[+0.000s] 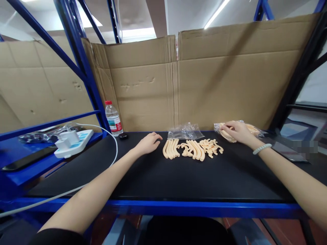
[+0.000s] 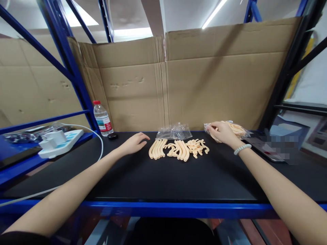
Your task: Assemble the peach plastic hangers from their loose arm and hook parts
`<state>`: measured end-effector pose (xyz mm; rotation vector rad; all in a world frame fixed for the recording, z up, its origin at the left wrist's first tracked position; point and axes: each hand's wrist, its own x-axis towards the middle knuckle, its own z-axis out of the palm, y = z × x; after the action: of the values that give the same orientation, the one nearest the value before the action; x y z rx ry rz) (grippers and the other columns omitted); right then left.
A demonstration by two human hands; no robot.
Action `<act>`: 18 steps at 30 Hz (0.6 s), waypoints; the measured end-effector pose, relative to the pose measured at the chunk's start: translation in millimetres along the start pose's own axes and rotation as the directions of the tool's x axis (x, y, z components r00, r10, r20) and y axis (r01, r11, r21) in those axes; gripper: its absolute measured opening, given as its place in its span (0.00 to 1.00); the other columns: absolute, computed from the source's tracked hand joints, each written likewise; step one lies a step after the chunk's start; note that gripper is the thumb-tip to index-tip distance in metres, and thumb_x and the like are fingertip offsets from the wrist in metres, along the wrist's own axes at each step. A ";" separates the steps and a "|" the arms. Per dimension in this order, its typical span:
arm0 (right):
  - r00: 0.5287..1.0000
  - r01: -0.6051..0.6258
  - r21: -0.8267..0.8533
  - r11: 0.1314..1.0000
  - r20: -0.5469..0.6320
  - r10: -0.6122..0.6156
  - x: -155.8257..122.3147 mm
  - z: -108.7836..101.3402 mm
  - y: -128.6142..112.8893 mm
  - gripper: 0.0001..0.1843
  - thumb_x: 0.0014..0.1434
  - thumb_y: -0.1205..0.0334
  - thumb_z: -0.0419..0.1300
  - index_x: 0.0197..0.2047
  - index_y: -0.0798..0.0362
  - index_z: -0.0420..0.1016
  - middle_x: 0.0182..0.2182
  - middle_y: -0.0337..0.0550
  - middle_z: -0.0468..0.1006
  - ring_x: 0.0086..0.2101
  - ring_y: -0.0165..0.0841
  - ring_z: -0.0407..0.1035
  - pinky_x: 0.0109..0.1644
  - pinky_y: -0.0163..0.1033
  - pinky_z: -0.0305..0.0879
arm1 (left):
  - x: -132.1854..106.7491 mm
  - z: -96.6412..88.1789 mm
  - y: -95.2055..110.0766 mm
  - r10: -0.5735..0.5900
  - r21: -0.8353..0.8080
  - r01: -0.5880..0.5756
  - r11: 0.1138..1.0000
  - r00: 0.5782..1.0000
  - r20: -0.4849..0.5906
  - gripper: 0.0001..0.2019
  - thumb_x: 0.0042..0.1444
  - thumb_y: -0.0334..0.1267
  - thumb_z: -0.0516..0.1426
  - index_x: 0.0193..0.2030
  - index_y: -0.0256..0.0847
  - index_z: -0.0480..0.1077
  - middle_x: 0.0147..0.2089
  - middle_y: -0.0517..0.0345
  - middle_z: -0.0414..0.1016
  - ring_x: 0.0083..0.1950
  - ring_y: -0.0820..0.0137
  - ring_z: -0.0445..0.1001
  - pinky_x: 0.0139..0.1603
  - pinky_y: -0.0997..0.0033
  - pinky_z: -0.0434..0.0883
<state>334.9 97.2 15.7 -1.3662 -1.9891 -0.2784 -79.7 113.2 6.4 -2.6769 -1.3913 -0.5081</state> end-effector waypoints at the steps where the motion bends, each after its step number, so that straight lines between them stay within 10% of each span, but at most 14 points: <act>1: 1.000 -0.006 -0.004 1.000 0.000 0.006 0.0 0.7 0.6 0.23 0.61 0.48 0.47 0.29 0.54 0.76 0.28 0.47 0.78 0.28 0.36 0.70 0.32 0.39 0.60 | -0.2 0.5 0.5 -0.006 0.005 0.006 1.000 1.000 0.007 0.15 0.57 0.32 0.48 0.47 0.36 0.70 0.49 0.48 0.71 0.53 0.62 0.69 0.56 0.60 0.66; 13: 0.978 -0.162 -0.042 0.986 -0.141 0.155 1.1 -16.0 9.7 0.20 0.51 0.49 0.52 0.31 0.55 0.76 0.31 0.49 0.79 0.29 0.37 0.69 0.35 0.39 0.62 | -6.2 -5.6 18.7 -0.041 0.115 0.028 0.993 0.992 0.116 0.16 0.57 0.30 0.47 0.49 0.38 0.70 0.51 0.48 0.70 0.54 0.62 0.68 0.55 0.63 0.66; 18: 0.788 -0.420 0.042 0.906 -0.479 0.387 1.7 -65.1 57.5 0.17 0.50 0.54 0.53 0.36 0.55 0.78 0.31 0.48 0.78 0.31 0.36 0.70 0.37 0.38 0.63 | -21.7 -28.3 42.3 0.037 0.194 -0.061 0.979 0.991 0.126 0.15 0.58 0.30 0.48 0.48 0.39 0.70 0.50 0.48 0.71 0.52 0.61 0.69 0.52 0.60 0.68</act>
<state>412.9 88.0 52.9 -1.5495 -1.2522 -0.4363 -64.2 65.3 29.3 -2.6114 -1.3224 -0.1934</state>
